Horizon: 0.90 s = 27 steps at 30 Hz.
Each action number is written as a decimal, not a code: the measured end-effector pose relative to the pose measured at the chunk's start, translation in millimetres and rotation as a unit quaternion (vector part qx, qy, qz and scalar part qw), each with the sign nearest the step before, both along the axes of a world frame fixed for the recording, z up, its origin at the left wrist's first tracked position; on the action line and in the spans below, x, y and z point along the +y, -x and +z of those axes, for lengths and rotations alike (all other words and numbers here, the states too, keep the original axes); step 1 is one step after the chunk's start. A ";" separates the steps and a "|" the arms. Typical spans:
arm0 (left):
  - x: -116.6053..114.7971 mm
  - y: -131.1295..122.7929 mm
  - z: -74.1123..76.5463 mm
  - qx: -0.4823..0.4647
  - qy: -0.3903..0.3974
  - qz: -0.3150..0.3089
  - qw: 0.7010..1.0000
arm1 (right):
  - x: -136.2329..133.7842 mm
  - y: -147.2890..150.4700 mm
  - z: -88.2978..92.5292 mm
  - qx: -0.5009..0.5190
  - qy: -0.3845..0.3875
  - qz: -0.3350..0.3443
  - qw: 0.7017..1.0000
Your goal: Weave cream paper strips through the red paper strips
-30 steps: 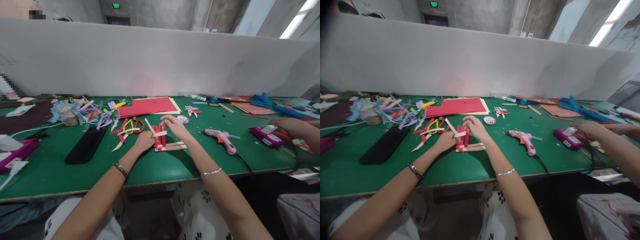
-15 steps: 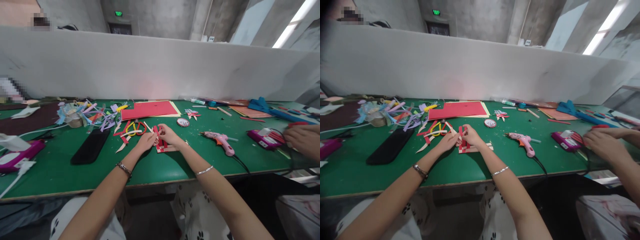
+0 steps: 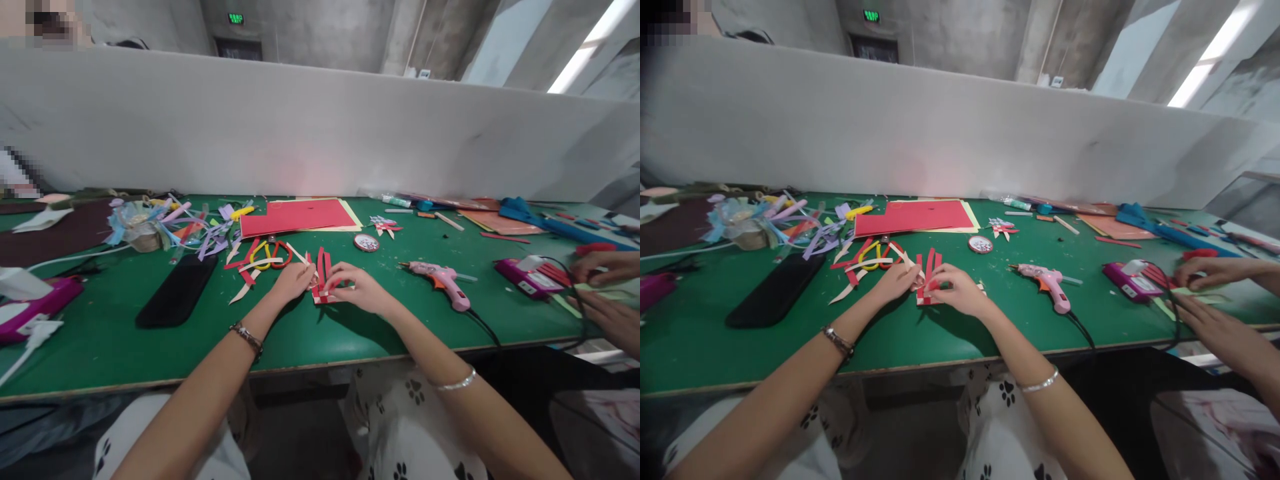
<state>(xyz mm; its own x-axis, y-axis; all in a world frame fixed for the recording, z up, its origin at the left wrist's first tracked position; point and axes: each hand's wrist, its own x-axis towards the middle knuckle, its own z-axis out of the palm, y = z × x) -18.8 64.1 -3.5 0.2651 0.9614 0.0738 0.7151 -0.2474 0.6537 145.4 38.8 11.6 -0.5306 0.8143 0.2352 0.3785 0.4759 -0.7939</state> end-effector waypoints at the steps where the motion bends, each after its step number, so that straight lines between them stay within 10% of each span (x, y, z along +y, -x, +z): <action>1: 0.3 -0.6 0.3 0.016 -0.005 0.000 1.000 | -4.6 -0.8 -1.4 -0.020 -0.025 0.018 0.999; 8: -2.2 -6.9 1.7 0.128 -0.063 -0.022 0.990 | -18.1 3.2 -10.0 -0.139 -0.125 0.080 0.979; 14: -8.4 -11.8 1.9 0.184 -0.086 -0.041 0.978 | -8.4 4.7 -8.2 -0.098 -0.021 0.092 0.991; 20: -12.1 -14.9 3.7 0.231 -0.082 -0.040 0.969 | 12.3 2.3 -5.6 -0.039 0.087 -0.032 0.995; 27: -10.4 -13.5 1.6 0.202 -0.075 -0.035 0.976 | 37.9 1.8 3.3 -0.175 -0.062 -0.079 0.979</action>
